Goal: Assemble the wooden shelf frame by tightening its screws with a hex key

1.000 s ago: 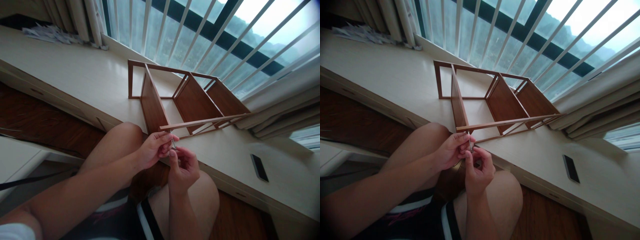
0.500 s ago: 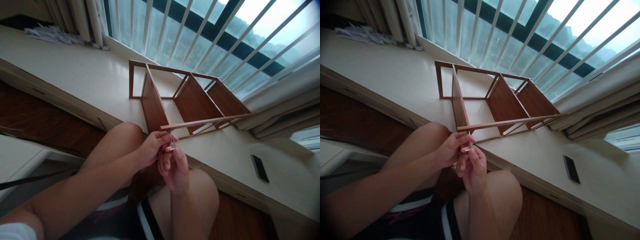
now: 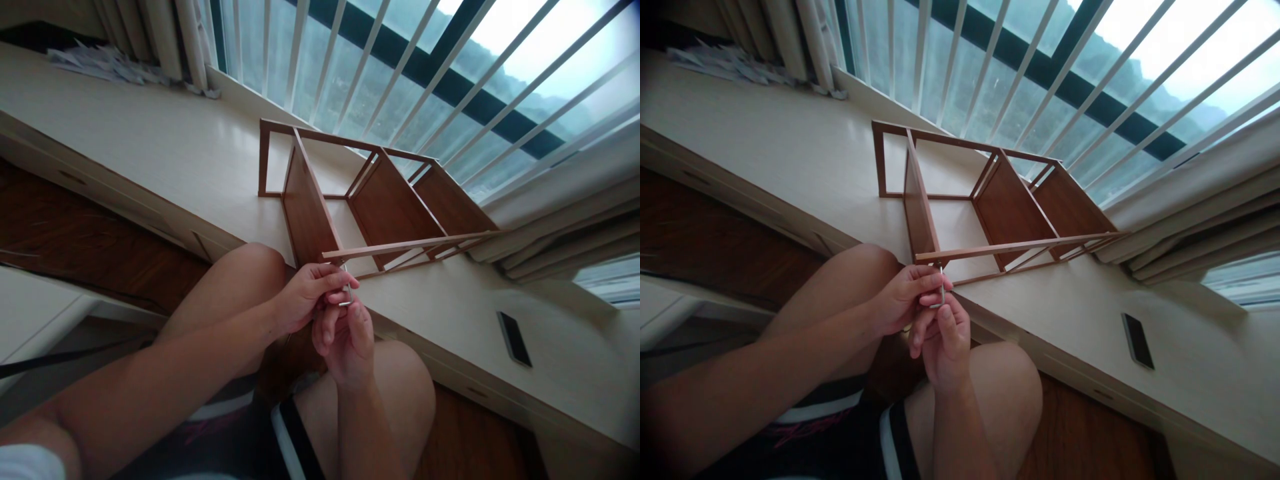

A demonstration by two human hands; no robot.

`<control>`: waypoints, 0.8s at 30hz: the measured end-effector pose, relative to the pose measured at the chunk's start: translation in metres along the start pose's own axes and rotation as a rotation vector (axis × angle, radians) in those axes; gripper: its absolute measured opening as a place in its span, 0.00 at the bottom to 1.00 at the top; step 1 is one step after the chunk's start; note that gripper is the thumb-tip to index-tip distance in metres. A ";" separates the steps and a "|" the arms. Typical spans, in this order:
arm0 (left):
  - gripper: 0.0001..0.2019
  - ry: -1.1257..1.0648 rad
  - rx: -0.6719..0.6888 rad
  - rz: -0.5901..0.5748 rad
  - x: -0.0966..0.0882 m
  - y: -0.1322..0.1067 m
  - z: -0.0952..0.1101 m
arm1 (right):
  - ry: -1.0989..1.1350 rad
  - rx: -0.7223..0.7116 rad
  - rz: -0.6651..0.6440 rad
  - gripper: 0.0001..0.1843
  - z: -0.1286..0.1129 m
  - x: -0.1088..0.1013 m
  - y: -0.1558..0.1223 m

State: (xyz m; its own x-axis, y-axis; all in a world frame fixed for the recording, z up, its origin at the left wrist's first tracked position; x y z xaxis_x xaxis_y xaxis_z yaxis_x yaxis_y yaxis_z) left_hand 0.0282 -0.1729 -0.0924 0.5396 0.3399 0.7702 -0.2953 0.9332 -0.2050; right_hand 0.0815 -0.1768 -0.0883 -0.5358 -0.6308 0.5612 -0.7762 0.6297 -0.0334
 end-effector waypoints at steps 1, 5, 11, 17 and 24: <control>0.13 -0.004 0.000 -0.008 0.001 -0.001 0.000 | 0.002 -0.006 -0.002 0.15 0.000 0.000 0.000; 0.13 0.017 0.048 0.009 -0.002 0.000 0.005 | -0.026 -0.053 0.028 0.12 -0.001 -0.003 -0.001; 0.15 0.050 0.038 0.032 -0.007 0.002 0.005 | -0.191 -0.199 0.175 0.08 -0.007 -0.014 -0.005; 0.15 0.057 0.018 0.024 -0.007 0.001 0.003 | -0.297 -0.298 0.288 0.08 -0.016 -0.017 -0.010; 0.13 0.047 0.081 -0.031 -0.002 0.004 0.007 | -0.321 -0.372 0.376 0.11 -0.030 -0.022 -0.011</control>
Point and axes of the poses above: each hand's wrist, its own y-axis towards the middle knuckle, its own x-axis out of the palm, z = x × y, the point moved 10 cm from there along y, towards the middle knuckle, and after that the axes turned 6 degrees about z, right-handed, at the moved point
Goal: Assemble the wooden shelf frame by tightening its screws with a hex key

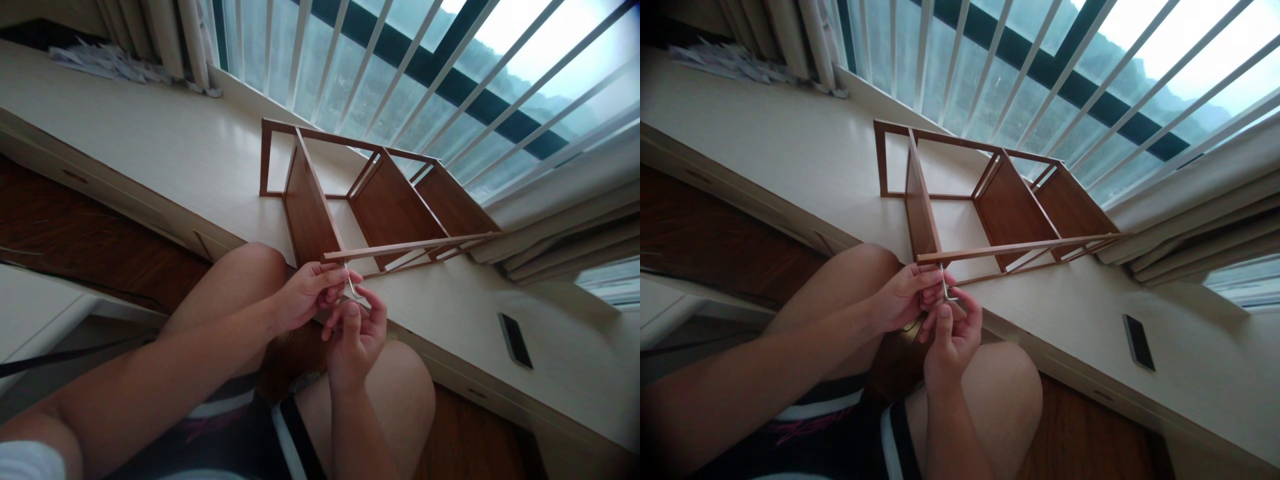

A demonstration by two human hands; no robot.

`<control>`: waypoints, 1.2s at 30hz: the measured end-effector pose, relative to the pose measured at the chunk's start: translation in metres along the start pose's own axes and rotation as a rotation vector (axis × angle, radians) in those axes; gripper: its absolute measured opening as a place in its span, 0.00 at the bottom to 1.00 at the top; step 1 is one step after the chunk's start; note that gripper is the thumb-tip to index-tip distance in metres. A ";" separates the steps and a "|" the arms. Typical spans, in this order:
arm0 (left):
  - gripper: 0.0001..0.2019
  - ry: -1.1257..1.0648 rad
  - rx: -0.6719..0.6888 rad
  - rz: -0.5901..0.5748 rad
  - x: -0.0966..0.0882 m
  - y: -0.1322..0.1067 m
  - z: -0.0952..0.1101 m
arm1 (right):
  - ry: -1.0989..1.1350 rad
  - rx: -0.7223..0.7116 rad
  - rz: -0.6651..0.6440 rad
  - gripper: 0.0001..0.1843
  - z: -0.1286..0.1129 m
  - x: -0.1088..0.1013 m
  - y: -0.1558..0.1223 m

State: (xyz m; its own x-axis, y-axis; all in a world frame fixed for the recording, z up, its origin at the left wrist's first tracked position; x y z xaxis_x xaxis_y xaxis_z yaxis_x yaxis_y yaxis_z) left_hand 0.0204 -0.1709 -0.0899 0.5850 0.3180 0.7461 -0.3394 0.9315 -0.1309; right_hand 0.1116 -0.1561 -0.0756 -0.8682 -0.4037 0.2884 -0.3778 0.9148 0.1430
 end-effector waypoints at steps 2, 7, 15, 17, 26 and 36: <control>0.13 -0.013 -0.013 -0.015 0.003 0.000 -0.001 | -0.021 -0.036 0.045 0.11 -0.004 -0.005 0.003; 0.12 -0.035 -0.009 -0.036 0.004 0.001 -0.002 | -0.104 -0.130 0.138 0.09 -0.013 -0.015 0.004; 0.10 -0.040 0.015 -0.028 0.002 0.002 -0.003 | -0.189 -0.194 0.187 0.07 -0.018 -0.022 0.006; 0.11 -0.036 0.014 -0.009 0.001 0.002 -0.003 | -0.204 -0.204 0.164 0.06 -0.017 -0.020 0.005; 0.14 -0.011 0.012 0.081 -0.005 0.002 -0.003 | -0.006 0.069 -0.114 0.08 0.011 0.003 0.003; 0.13 -0.025 0.006 0.072 -0.006 0.001 -0.006 | -0.010 0.056 -0.130 0.08 0.006 0.005 0.003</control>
Point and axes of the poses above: each hand's wrist, its own y-axis towards the middle knuckle, its own x-axis out of the palm, z = x × y, the point moved 10 cm from there along y, towards the middle knuckle, and after that the axes turned 6 degrees about z, right-handed, at the moved point
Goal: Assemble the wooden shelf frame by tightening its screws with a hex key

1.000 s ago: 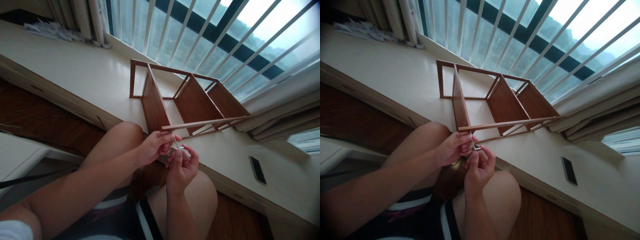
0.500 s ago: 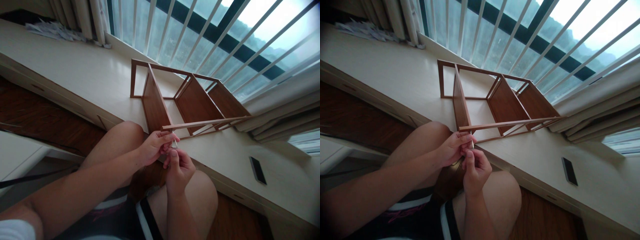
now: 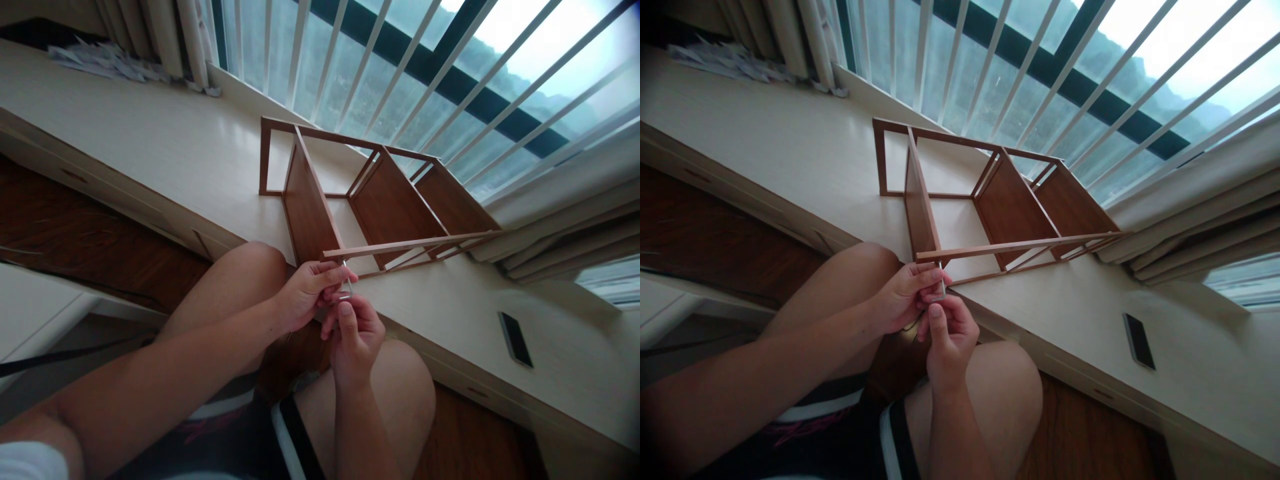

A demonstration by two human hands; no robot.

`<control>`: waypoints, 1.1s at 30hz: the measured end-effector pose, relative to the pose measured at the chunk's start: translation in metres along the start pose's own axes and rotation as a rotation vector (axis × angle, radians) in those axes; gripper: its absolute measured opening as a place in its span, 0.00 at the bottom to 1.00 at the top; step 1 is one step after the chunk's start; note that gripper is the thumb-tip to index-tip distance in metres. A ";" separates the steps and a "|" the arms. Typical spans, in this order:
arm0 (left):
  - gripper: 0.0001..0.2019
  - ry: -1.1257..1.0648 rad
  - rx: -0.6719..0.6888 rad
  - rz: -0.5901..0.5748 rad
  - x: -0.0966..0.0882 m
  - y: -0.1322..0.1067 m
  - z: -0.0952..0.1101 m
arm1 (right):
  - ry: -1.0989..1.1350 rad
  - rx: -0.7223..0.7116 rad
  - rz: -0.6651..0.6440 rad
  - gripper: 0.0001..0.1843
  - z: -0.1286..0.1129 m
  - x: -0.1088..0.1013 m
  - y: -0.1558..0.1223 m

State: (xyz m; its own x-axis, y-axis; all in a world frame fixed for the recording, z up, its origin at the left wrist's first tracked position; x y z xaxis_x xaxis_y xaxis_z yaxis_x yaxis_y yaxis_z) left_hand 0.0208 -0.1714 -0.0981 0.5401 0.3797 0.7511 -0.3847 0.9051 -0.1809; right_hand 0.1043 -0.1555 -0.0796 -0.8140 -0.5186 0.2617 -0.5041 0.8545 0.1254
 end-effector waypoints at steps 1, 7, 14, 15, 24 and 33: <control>0.13 0.002 0.002 -0.005 0.000 0.000 0.000 | -0.001 -0.006 -0.003 0.07 0.000 0.000 -0.001; 0.12 0.013 0.010 -0.013 0.000 0.000 0.001 | 0.021 -0.019 0.004 0.04 0.000 -0.001 -0.002; 0.12 0.019 0.011 -0.019 0.000 -0.001 0.001 | 0.005 -0.020 0.004 0.05 0.000 0.000 -0.001; 0.12 0.020 0.009 -0.016 -0.001 -0.001 0.001 | 0.013 -0.025 0.002 0.04 -0.001 0.000 -0.001; 0.13 0.044 -0.026 0.002 0.001 -0.003 0.002 | 0.018 -0.029 0.011 0.04 -0.001 0.000 -0.001; 0.13 0.049 -0.020 0.008 -0.001 -0.003 0.000 | 0.004 -0.022 0.020 0.05 0.001 -0.001 -0.001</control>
Point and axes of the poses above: each hand's wrist, its own y-axis towards the middle knuckle, its own x-axis out of the palm, z = x × y, the point moved 10 cm from there along y, towards the middle knuckle, and after that the axes turned 6 degrees about z, right-handed, at the moved point
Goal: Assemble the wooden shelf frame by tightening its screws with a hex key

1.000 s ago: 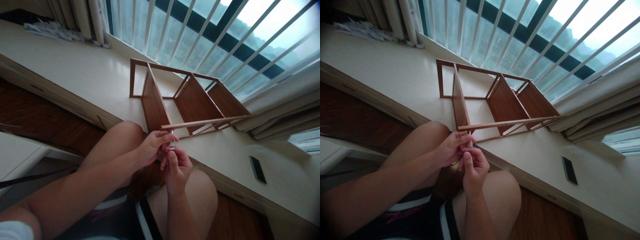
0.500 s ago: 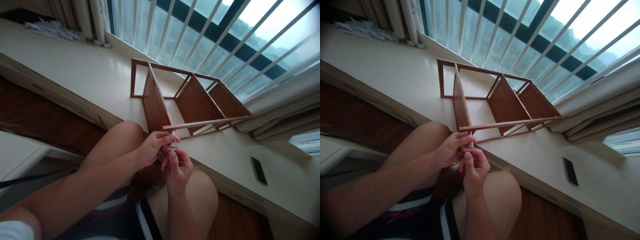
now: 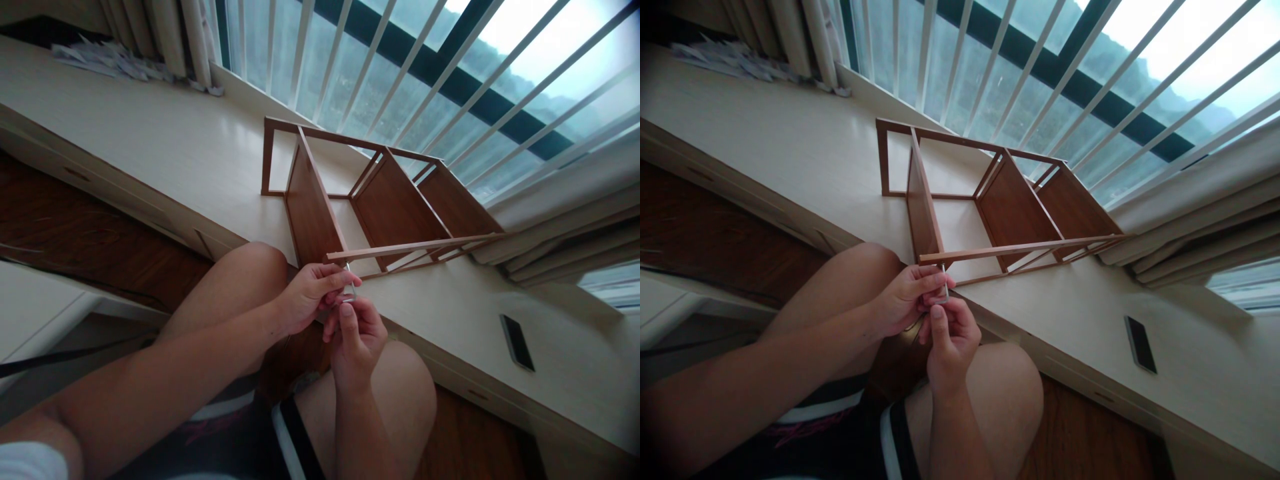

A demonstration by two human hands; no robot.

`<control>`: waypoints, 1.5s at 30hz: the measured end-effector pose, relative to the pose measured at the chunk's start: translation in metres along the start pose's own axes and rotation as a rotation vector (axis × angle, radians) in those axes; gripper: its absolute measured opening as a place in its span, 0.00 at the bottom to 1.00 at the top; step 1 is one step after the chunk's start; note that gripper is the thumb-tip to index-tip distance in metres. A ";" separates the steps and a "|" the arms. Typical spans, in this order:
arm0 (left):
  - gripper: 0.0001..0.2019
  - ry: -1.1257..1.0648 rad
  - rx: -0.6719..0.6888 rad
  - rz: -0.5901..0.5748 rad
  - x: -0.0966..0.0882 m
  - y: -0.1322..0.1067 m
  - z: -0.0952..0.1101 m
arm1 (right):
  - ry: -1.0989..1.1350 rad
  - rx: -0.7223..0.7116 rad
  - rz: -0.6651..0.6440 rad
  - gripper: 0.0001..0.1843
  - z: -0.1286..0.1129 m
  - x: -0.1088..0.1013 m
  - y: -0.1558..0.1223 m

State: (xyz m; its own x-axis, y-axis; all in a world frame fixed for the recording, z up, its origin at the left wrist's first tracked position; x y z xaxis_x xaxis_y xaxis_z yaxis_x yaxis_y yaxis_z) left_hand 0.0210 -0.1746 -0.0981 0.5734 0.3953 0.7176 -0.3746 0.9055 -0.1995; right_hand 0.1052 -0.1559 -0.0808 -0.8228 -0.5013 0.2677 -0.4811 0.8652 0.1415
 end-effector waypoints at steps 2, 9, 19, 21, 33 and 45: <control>0.13 -0.007 0.009 -0.008 0.001 0.000 0.001 | 0.004 0.004 0.002 0.05 0.000 0.000 0.000; 0.13 0.003 -0.007 -0.010 0.001 0.000 -0.001 | 0.005 0.015 0.004 0.05 0.002 -0.001 -0.001; 0.12 -0.025 0.011 -0.022 0.003 0.000 0.000 | 0.001 0.015 0.009 0.05 0.001 0.000 -0.001; 0.13 -0.024 0.001 -0.020 0.003 0.000 -0.001 | 0.002 0.014 0.011 0.05 0.000 0.000 -0.001; 0.15 0.006 -0.025 -0.018 0.002 -0.002 -0.003 | 0.023 0.006 0.012 0.04 0.002 -0.001 -0.001; 0.16 0.010 -0.037 0.003 0.001 -0.002 -0.002 | -0.025 -0.013 0.020 0.06 -0.003 0.000 0.000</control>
State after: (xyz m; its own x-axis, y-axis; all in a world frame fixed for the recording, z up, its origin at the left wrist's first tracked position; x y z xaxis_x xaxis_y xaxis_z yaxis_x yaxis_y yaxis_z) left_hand 0.0238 -0.1758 -0.0985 0.5794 0.3992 0.7106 -0.3489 0.9094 -0.2264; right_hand 0.1058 -0.1561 -0.0779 -0.8395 -0.4841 0.2468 -0.4607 0.8749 0.1491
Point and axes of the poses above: each hand's wrist, its own y-axis towards the middle knuckle, its own x-axis out of the palm, z = x × y, the point moved 10 cm from there along y, towards the middle knuckle, and after that the axes turned 6 degrees about z, right-handed, at the moved point
